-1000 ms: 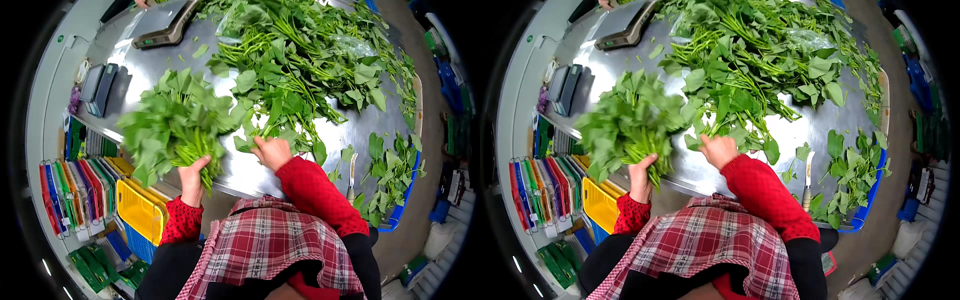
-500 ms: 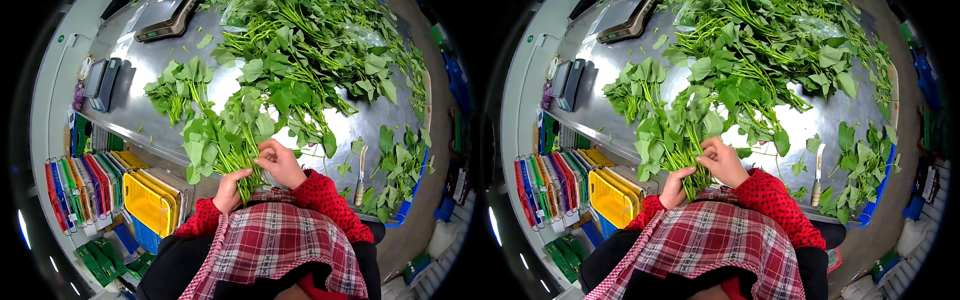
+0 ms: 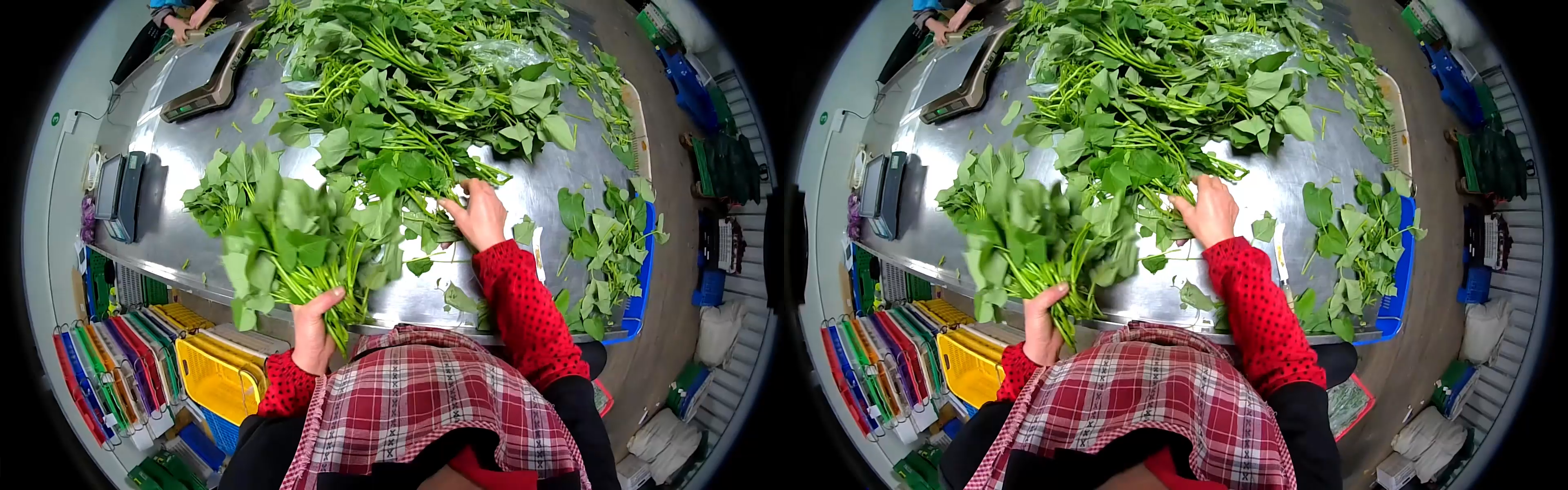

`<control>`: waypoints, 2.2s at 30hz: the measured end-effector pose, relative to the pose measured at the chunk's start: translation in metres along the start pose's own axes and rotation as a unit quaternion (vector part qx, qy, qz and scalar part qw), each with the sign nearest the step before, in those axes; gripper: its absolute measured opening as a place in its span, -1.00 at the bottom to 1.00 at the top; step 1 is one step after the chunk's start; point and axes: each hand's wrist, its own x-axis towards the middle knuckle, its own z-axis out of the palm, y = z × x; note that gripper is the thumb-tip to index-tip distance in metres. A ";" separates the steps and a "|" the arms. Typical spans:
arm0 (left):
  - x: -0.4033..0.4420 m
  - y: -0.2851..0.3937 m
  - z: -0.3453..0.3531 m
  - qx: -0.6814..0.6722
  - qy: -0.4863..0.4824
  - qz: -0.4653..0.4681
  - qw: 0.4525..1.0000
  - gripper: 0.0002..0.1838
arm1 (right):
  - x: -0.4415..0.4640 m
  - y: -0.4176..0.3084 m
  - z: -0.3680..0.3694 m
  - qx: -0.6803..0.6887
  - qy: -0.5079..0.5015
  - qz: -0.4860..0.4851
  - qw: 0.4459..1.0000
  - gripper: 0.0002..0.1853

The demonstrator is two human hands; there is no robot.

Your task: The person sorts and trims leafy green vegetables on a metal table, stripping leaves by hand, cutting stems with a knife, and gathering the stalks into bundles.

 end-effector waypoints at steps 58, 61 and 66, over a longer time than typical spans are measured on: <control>0.043 -0.068 0.025 0.276 -0.224 -0.011 0.935 -0.37 | -0.090 -0.066 0.010 0.439 -0.418 0.023 0.795 -0.68; 0.052 -0.048 0.029 0.329 -0.237 -0.059 0.912 -0.42 | -0.096 -0.074 0.019 0.548 -0.374 0.074 0.745 -0.71; 0.041 -0.007 -0.004 0.173 -0.203 0.066 0.961 -0.61 | -0.069 -0.097 -0.025 0.600 -0.272 0.071 0.749 -0.64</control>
